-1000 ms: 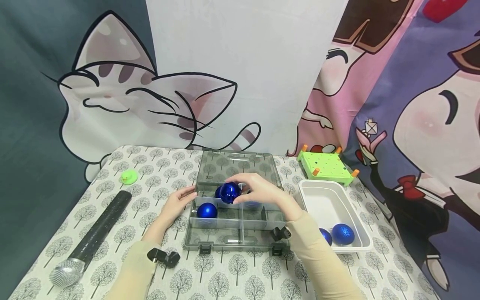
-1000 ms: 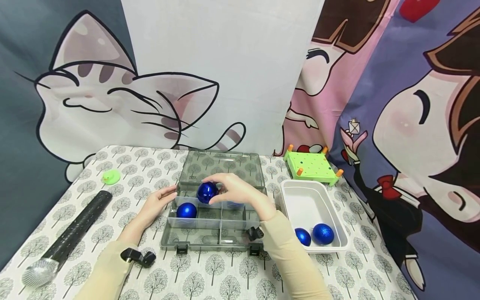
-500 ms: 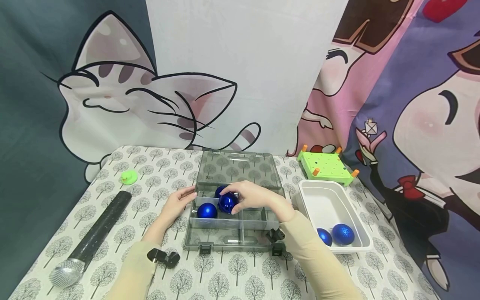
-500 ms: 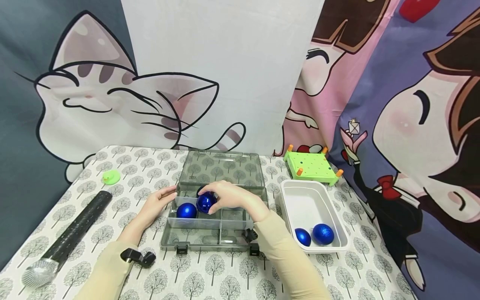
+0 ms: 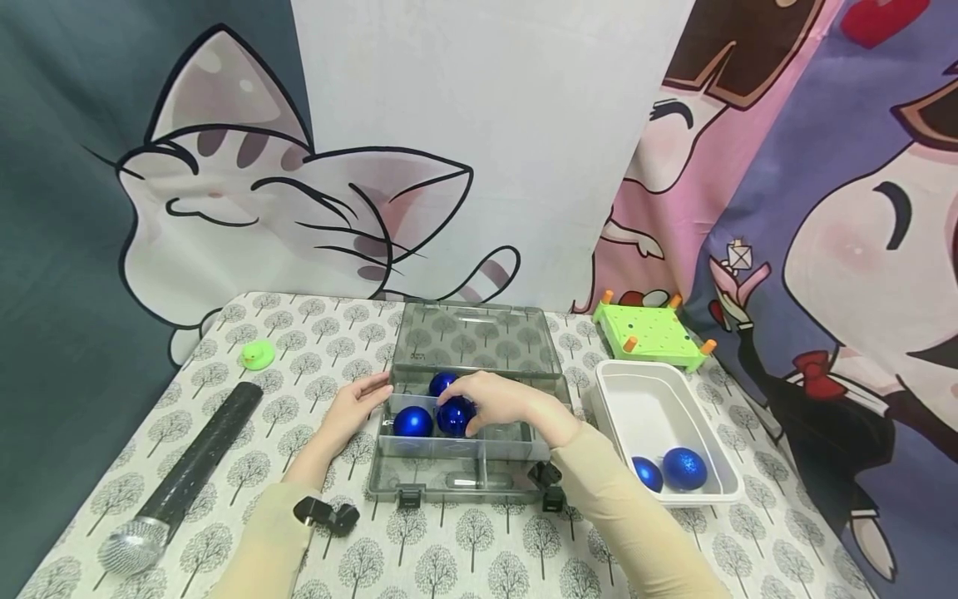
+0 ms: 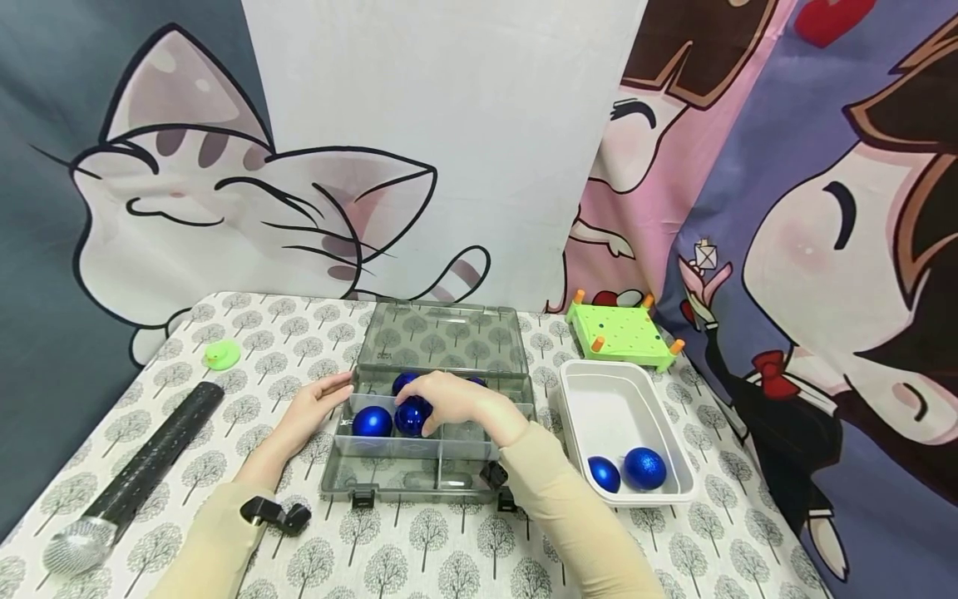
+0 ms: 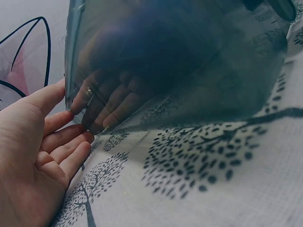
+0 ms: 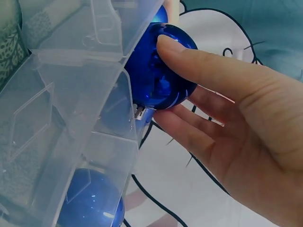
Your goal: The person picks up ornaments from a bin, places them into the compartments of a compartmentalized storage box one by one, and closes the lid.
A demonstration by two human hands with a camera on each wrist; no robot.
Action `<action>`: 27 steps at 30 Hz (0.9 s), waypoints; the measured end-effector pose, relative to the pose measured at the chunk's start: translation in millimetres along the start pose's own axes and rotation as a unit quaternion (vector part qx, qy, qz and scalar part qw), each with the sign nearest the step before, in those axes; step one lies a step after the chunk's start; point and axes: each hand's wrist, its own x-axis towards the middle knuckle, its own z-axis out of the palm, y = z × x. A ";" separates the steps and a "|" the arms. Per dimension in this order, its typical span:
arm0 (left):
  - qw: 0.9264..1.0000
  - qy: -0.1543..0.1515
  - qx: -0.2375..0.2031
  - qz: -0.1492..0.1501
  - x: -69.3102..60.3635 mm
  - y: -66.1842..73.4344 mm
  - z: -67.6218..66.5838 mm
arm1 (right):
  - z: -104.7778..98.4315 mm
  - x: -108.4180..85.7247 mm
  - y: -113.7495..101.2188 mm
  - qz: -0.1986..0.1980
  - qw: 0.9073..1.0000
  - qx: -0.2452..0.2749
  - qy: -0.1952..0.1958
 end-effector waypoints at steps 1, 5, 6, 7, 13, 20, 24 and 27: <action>1.000 -0.001 0.001 0.001 0.0 -0.1 0.1 | 0.7 0.6 0.0 -0.001 1.000 -0.004 -0.001; 1.000 0.000 0.003 0.002 -0.3 0.3 -0.2 | 3.4 3.2 -0.7 -0.001 1.000 -0.013 -0.003; 1.000 0.000 0.002 0.002 -0.4 0.3 -0.4 | 3.8 3.8 -1.1 -0.003 1.000 -0.015 -0.004; 1.000 0.001 0.002 0.002 -0.4 0.4 -0.7 | 4.2 4.4 -1.6 -0.004 1.000 -0.017 -0.006; 1.000 0.004 0.000 -0.001 0.5 -0.6 -1.2 | 4.2 5.7 -5.1 -0.003 0.999 -0.031 -0.015; 1.000 0.005 0.007 0.000 -0.1 -0.1 -1.2 | 5.0 7.1 -6.7 0.015 0.999 -0.040 -0.008; 1.000 0.005 0.005 0.001 -0.8 0.8 -1.3 | 6.2 8.2 -7.0 0.017 0.999 -0.045 -0.007; 1.000 0.005 0.006 0.001 -0.8 1.4 -1.1 | 7.5 8.7 -6.6 0.019 0.999 -0.046 -0.010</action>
